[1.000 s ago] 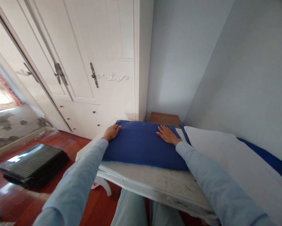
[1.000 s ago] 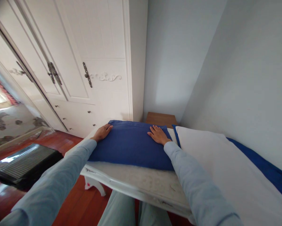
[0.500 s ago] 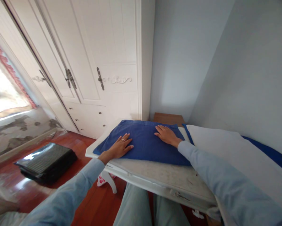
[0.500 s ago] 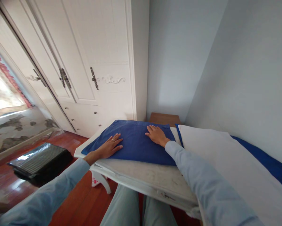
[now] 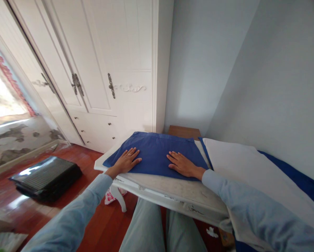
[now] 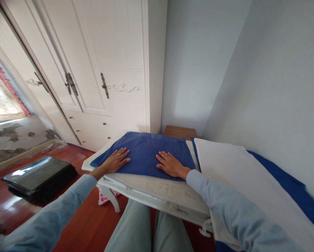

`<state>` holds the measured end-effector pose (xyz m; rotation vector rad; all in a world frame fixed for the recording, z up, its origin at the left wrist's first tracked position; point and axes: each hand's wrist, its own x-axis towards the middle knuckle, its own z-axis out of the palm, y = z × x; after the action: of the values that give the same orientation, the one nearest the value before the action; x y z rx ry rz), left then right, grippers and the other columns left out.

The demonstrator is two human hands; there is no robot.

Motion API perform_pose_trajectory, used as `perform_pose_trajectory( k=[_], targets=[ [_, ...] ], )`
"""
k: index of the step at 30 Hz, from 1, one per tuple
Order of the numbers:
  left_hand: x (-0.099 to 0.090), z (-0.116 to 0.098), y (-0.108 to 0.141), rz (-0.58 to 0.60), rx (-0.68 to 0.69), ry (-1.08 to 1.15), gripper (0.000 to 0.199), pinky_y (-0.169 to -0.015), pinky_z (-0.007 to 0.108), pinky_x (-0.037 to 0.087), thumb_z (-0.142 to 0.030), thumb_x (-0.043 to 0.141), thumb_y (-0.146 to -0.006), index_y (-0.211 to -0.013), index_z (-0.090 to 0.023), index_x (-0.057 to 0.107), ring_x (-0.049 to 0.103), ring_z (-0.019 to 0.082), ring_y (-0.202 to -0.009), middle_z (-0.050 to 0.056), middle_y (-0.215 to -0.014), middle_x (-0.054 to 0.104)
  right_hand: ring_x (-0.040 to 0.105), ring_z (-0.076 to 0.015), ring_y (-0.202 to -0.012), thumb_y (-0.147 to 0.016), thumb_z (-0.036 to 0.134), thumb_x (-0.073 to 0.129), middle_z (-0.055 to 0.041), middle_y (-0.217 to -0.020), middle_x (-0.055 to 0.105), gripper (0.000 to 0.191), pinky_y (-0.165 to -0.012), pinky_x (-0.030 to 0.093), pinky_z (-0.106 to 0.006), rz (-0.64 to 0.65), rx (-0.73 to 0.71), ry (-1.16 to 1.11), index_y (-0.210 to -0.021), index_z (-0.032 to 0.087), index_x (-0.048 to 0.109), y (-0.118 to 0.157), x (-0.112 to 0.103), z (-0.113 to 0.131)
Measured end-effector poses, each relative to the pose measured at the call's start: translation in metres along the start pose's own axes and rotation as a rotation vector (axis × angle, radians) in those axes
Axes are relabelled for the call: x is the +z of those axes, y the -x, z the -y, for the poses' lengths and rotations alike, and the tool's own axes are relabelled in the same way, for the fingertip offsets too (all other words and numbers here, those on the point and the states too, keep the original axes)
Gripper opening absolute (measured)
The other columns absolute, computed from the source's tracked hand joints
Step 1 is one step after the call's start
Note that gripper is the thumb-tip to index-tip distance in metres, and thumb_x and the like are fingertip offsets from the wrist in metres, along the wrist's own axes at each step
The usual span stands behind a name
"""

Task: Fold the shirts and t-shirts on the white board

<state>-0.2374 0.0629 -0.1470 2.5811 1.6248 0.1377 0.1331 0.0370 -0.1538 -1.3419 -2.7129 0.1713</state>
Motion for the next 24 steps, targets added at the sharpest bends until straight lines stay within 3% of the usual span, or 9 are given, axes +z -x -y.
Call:
perform_pose_trajectory(
  k=[8,16,20,24],
  targets=[
    [0.006,0.044,0.042,-0.104,-0.083,-0.045,0.072,-0.126,0.046,0.022,-0.062,0.026,-0.101,-0.156,-0.017,0.043,0.026,0.026,-0.155,0.012,-0.165,0.035,0.028,-0.0317,-0.154,-0.102,0.068,0.019,-0.0171,-0.165,0.033,0.079,-0.125,0.025,-0.057,-0.050,0.068,0.013,-0.158,0.016,0.038,0.040,0.006,-0.019],
    [0.008,0.059,0.068,-0.223,-0.114,-0.036,0.062,-0.122,0.048,0.031,-0.055,0.033,-0.102,-0.151,-0.020,0.050,0.037,0.028,-0.150,0.013,-0.159,0.044,0.029,-0.0330,-0.153,-0.102,0.068,0.018,-0.0182,-0.164,0.034,0.080,-0.124,0.026,-0.057,-0.032,0.090,0.003,-0.158,0.014,0.039,0.044,-0.001,-0.009],
    [0.009,0.063,0.072,-0.268,-0.103,-0.034,0.063,-0.121,0.050,0.033,-0.055,0.033,-0.101,-0.149,-0.019,0.052,0.040,0.030,-0.148,0.013,-0.157,0.048,0.031,-0.0339,-0.153,-0.102,0.068,0.019,-0.0190,-0.163,0.034,0.079,-0.123,0.028,-0.058,-0.052,0.105,0.001,-0.157,0.014,0.040,0.051,-0.001,0.003],
    [0.005,0.078,0.073,-0.301,-0.132,-0.029,0.055,-0.117,0.052,0.037,-0.053,0.034,-0.099,-0.138,-0.026,0.062,0.047,0.031,-0.144,0.011,-0.146,0.061,0.027,-0.0351,-0.154,-0.102,0.067,0.022,-0.0195,-0.164,0.032,0.079,-0.124,0.025,-0.059,-0.052,0.158,-0.036,-0.157,0.013,0.039,0.063,0.003,0.033]
  ],
)
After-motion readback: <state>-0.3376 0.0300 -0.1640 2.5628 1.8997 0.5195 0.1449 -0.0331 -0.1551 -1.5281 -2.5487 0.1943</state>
